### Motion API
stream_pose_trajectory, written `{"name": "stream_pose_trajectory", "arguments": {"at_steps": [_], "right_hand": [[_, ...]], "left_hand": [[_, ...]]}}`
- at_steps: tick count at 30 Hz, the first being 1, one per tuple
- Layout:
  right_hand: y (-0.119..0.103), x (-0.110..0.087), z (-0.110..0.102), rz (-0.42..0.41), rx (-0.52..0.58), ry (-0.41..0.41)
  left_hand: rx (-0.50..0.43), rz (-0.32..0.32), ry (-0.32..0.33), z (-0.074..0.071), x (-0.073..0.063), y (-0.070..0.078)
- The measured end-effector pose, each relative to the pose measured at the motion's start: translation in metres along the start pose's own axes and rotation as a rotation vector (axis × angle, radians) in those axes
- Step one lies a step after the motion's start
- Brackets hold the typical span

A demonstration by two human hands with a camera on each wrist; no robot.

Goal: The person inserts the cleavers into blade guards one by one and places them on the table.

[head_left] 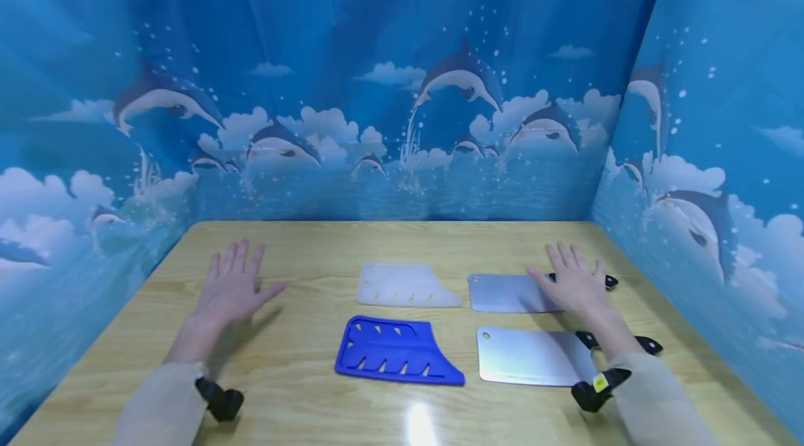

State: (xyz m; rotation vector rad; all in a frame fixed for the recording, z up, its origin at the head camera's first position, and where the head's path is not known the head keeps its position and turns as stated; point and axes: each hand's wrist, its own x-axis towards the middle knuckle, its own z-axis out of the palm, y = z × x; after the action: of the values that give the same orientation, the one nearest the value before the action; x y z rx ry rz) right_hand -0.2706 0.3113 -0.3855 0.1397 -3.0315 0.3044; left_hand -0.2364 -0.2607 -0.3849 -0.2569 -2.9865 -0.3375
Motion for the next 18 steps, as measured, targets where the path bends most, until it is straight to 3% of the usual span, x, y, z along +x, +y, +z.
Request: {"name": "stream_pose_trajectory", "arguments": {"at_steps": [5, 10, 14, 18], "right_hand": [[0.007, -0.006, -0.007, -0.067, 0.067, 0.054], [0.025, -0.016, -0.016, -0.14, 0.154, 0.088], [0.043, -0.026, -0.022, -0.178, 0.22, 0.072], [0.062, -0.038, -0.024, -0.187, 0.289, 0.006]], "left_hand": [[0.065, 0.053, 0.026, -0.003, 0.001, 0.008], [0.102, 0.131, 0.081, -0.006, 0.004, 0.029], [0.136, 0.242, 0.158, -0.002, 0.003, 0.048], [0.167, 0.351, 0.214, 0.006, 0.002, 0.065]]}}
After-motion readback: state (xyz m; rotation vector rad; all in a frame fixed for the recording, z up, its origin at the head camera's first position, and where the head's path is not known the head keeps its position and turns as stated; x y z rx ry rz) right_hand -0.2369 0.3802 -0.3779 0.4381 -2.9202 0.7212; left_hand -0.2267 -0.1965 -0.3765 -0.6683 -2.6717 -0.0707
